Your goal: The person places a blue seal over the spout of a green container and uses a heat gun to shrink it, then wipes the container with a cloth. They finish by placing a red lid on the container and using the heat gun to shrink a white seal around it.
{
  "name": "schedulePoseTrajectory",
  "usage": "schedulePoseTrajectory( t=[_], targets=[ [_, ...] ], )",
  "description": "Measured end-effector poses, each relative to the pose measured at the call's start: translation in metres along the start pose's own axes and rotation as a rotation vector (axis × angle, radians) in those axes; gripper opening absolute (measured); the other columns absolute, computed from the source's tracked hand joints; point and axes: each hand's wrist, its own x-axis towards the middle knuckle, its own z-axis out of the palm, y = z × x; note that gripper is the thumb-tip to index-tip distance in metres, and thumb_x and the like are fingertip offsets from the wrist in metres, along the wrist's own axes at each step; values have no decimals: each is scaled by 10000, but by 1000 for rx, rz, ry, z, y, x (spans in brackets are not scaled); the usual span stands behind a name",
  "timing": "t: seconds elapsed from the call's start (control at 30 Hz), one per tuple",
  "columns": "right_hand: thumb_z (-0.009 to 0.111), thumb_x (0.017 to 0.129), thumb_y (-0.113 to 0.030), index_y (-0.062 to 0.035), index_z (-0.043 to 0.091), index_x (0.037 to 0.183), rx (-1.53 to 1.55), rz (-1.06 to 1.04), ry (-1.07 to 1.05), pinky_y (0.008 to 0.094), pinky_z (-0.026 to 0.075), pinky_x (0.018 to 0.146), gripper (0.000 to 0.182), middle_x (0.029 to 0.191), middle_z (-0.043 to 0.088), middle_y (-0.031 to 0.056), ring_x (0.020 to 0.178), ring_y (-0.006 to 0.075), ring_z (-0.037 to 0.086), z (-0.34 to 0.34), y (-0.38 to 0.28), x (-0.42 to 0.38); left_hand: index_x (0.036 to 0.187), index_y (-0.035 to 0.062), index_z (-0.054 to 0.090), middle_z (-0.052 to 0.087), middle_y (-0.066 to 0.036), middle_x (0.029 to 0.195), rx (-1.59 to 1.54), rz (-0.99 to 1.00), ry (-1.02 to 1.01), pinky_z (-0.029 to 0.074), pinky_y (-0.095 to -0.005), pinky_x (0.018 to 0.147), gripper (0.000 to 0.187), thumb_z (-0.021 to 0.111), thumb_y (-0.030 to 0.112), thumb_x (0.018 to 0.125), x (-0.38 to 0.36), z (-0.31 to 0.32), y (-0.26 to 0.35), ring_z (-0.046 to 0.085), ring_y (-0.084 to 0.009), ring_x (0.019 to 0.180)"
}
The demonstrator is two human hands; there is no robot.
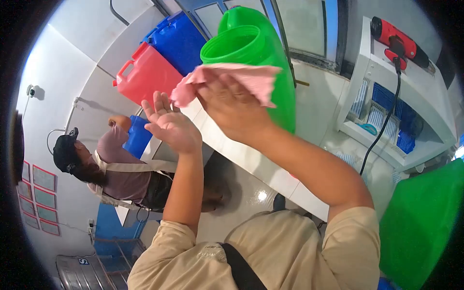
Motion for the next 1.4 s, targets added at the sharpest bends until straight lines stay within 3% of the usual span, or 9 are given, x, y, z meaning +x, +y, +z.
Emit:
schedulePoseTrajectory(
  t=[0.13, 0.27, 0.47, 0.73, 0.8, 0.93, 1.07, 1.2, 1.4],
  targets=[
    [449, 1014, -214, -102, 546, 1427, 816, 561, -414, 517, 514, 989, 439, 1386, 561, 210, 1322, 362, 532, 66, -77, -54, 1609, 69, 101, 475, -58, 1463, 12, 52, 18, 243, -443, 1141, 1021, 362, 801, 947, -1, -3, -1, 388, -227, 1391],
    [519, 998, -152, -84, 479, 1426, 840, 452, -1046, 443, 548, 856, 436, 1253, 588, 216, 1106, 318, 619, 85, -71, -104, 1605, 70, 118, 478, -71, 1448, 90, 8, 8, 271, -446, 1126, 1007, 375, 790, 950, -19, -28, 1, 424, -233, 1349],
    [546, 994, -155, -62, 589, 1234, 516, -200, -166, 374, 523, 788, 261, 1060, 609, 114, 931, 233, 602, 6, -4, -69, 1611, 81, 118, 458, -100, 1452, 81, -132, 79, 322, -448, 1099, 978, 358, 772, 962, -41, -83, 2, 441, -247, 1317],
    [590, 947, -126, -68, 662, 1032, 1350, 1179, -740, 367, 502, 727, 126, 866, 626, 98, 828, 272, 608, 30, -62, -66, 1599, 88, 150, 435, -104, 1467, 77, -189, 52, 373, -426, 1063, 943, 302, 780, 975, -52, -63, 1, 461, -255, 1289],
    [609, 932, -121, -73, 689, 1093, 1101, 458, -866, 371, 509, 764, 187, 929, 665, 103, 912, 256, 638, 39, -51, -113, 1600, 90, 150, 436, -103, 1465, 98, -179, 47, 378, -422, 1058, 942, 305, 779, 976, -57, -75, 2, 461, -254, 1288],
    [645, 896, -117, -93, 688, 1150, 1598, 906, -562, 413, 513, 868, 259, 1123, 656, 151, 1051, 306, 615, 5, -23, -159, 1602, 128, 148, 442, -107, 1453, 148, -207, 104, 331, -469, 1109, 964, 344, 807, 946, -65, -98, 8, 433, -281, 1335],
    [752, 850, -273, -139, 614, 1370, 281, 203, -158, 659, 379, 1050, 555, 1492, 401, 213, 1267, 578, 396, 15, 3, -112, 1610, 116, 129, 412, -116, 1476, 82, -271, 48, 345, -465, 1096, 915, 317, 760, 987, -77, -75, -4, 439, -277, 1308],
    [679, 897, -536, -204, 294, 1573, 544, 487, 194, 684, 241, 1150, 846, 1538, 310, 272, 1390, 548, 322, 39, 6, -108, 1615, 94, 85, 369, -137, 1502, 67, -308, -56, 369, -451, 1081, 946, 301, 768, 987, -90, -37, -6, 435, -284, 1297],
    [590, 935, -233, 73, 255, 1552, 931, 980, 119, 571, 165, 1241, 766, 1592, 275, 342, 1506, 526, 198, 45, -48, -179, 1626, 82, 22, 271, -168, 1598, 157, -253, -310, 200, -524, 1210, 1027, 300, 810, 957, -76, -14, -34, 297, -352, 1469]
  ],
)
